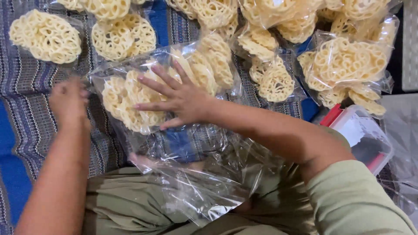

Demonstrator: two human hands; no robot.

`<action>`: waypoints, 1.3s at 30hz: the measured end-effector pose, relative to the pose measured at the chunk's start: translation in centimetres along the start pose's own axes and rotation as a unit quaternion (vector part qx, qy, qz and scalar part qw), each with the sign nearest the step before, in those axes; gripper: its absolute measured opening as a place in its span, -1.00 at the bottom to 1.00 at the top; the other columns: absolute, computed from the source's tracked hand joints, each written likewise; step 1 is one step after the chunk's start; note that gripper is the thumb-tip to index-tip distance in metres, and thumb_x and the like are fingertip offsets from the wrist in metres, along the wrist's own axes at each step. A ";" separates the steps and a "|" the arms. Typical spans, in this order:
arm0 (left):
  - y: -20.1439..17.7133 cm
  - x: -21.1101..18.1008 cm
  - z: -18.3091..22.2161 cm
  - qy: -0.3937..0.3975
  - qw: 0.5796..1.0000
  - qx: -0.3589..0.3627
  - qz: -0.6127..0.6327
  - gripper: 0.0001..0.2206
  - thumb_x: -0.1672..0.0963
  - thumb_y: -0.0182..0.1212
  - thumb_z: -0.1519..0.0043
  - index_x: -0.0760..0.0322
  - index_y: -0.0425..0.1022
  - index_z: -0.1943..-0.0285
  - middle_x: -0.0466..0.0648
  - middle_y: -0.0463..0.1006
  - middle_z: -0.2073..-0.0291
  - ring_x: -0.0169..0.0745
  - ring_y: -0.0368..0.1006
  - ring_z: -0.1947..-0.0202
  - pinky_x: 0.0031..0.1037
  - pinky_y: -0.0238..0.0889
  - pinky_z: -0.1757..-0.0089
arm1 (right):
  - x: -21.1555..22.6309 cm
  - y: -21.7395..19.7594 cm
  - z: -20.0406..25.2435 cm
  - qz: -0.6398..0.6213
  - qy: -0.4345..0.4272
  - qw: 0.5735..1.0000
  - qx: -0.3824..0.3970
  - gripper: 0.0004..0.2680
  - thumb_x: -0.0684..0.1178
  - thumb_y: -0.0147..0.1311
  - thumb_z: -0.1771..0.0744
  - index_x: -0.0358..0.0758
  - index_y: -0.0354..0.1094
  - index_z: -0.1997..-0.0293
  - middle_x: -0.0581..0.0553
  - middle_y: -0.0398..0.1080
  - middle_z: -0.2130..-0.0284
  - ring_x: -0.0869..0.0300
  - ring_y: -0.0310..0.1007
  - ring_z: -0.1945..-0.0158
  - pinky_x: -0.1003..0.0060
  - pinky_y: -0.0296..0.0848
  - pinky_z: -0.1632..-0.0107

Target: Manually packing lattice-patterned crackers into clear plastic bags while sitting on the floor.

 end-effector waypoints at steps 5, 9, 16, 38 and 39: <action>1.4 5.5 -2.2 -0.080 0.997 0.009 -0.017 -0.91 0.13 0.24 -0.36 0.21 0.59 0.14 -0.21 0.59 0.35 -0.55 0.46 0.42 -0.72 0.41 0.34 | -0.2 0.0 -0.5 -0.058 0.010 0.983 0.173 -0.40 0.68 -0.80 -0.31 0.61 -0.30 -0.54 -0.05 -0.47 -0.56 -0.14 -0.81 -0.50 -0.41 -0.92 -0.32; 2.2 2.4 -5.0 -0.109 0.988 0.014 0.105 -0.88 0.22 0.09 -0.23 0.15 0.55 0.26 -0.20 0.65 0.39 -0.53 0.51 0.48 -0.73 0.36 0.39 | -0.2 -1.2 -0.5 -0.031 0.009 0.970 0.243 -0.46 0.65 -0.69 -0.34 0.60 -0.41 -0.53 -0.06 -0.51 -0.56 -0.20 -0.75 -0.52 -0.44 -0.83 -0.35; 0.7 3.2 -10.5 -0.176 0.952 -0.107 0.225 -0.86 0.12 0.06 -0.39 0.11 0.45 0.25 -0.23 0.65 0.48 -0.56 0.51 0.55 -0.70 0.17 0.50 | 0.1 -1.5 -0.5 -0.020 0.012 0.964 0.265 -0.46 0.64 -0.59 -0.34 0.59 -0.43 -0.53 -0.06 -0.51 -0.56 -0.22 -0.72 -0.53 -0.48 -0.76 -0.37; 0.5 -10.5 11.1 0.297 0.949 0.083 -0.071 -0.58 0.36 0.05 -0.25 0.59 0.19 -0.33 0.35 0.35 -0.16 0.17 0.31 -0.09 -0.22 0.16 -0.13 | 0.8 -12.0 0.0 -0.143 0.087 0.976 0.141 -0.45 0.54 -0.59 -0.37 0.30 -0.19 -0.55 -0.02 -0.30 -0.56 -0.05 -0.48 -0.60 -0.28 -0.49 -0.56; 0.9 -12.2 15.6 0.241 0.948 0.160 -0.131 -0.38 0.24 0.32 -0.05 0.54 0.22 -0.34 0.25 0.35 -0.08 0.11 0.35 -0.01 -0.22 0.26 -0.02 | 0.7 -14.9 0.9 -0.253 0.127 0.957 0.071 -0.55 0.31 -0.30 -0.39 0.06 -0.02 -0.45 -0.13 0.06 -0.36 0.02 -0.01 -0.36 -0.03 0.04 -0.35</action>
Point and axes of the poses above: each hand's wrist, its own z-axis away from the middle knuckle, its own y-axis out of the palm, x = y × z, the point moved 4 cm from there along -z, towards the middle knuckle
